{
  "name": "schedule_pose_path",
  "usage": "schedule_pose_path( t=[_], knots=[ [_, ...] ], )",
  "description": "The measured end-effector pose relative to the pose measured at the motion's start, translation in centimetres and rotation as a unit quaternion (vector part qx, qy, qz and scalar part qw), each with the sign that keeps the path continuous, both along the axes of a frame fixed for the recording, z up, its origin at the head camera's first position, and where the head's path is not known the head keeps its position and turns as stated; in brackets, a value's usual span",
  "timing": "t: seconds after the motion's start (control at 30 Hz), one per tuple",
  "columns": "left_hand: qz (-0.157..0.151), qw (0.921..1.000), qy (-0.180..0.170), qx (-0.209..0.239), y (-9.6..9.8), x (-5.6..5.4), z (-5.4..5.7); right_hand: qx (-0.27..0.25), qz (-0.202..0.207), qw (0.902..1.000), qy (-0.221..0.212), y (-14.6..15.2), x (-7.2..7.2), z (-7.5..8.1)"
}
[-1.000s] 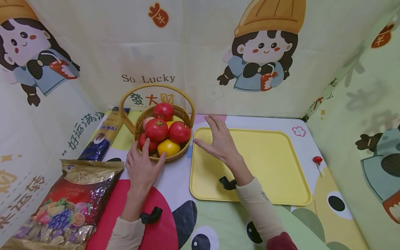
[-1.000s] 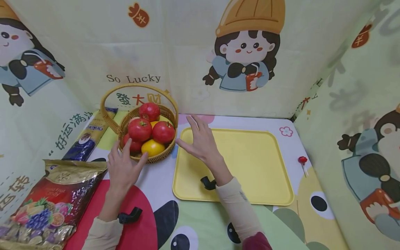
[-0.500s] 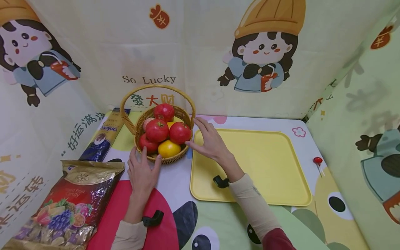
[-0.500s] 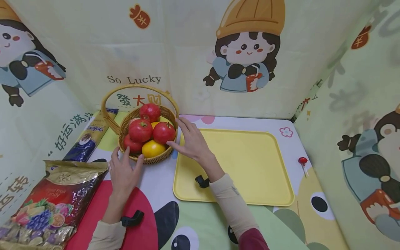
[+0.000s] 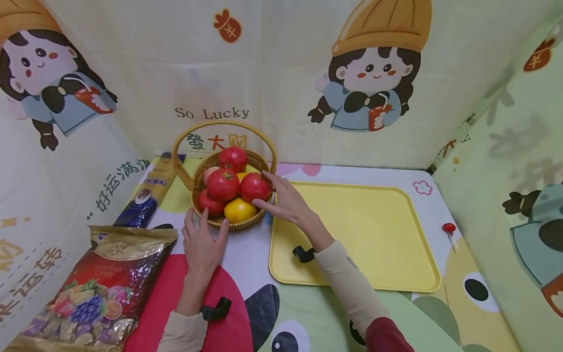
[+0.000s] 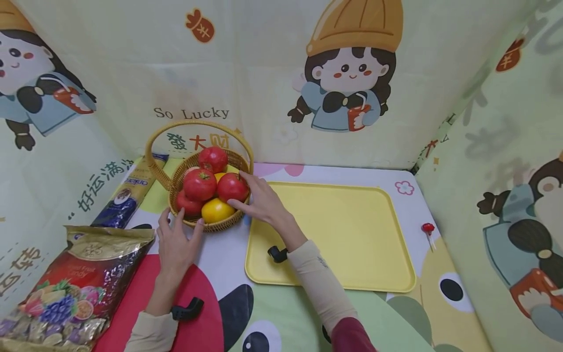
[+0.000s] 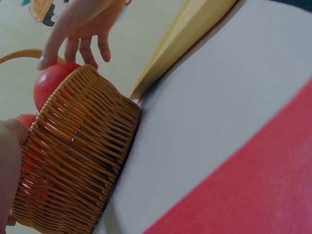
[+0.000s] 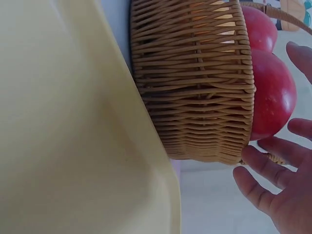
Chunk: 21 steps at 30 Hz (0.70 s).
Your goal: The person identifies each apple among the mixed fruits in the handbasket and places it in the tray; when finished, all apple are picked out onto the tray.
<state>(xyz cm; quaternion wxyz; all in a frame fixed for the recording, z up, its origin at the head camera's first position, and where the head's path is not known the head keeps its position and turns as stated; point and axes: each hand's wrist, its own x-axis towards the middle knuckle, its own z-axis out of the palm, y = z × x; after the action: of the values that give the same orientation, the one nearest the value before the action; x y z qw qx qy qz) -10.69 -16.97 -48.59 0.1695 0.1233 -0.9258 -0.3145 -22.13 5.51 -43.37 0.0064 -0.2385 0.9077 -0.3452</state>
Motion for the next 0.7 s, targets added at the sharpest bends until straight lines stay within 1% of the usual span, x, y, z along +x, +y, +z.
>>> schedule_pose_path(
  t=[0.2,0.4,0.53,0.7],
  knots=[
    [-0.002,1.0,-0.007,0.007,-0.1,0.1,0.1,0.012,-0.015,0.9998,-0.004,-0.8,-0.2,0.0],
    [-0.004,1.0,-0.005,0.006,0.0,0.2,0.1,0.009,-0.015,0.9998,0.0,-1.3,0.0,-0.2],
    [-0.004,1.0,-0.006,0.003,0.0,0.2,0.1,-0.007,-0.025,0.9997,-0.005,-1.5,0.2,-0.4],
    [-0.006,0.9999,-0.008,0.009,0.0,0.2,0.2,-0.031,-0.027,0.9991,0.009,-1.7,0.3,-0.6]
  ],
)
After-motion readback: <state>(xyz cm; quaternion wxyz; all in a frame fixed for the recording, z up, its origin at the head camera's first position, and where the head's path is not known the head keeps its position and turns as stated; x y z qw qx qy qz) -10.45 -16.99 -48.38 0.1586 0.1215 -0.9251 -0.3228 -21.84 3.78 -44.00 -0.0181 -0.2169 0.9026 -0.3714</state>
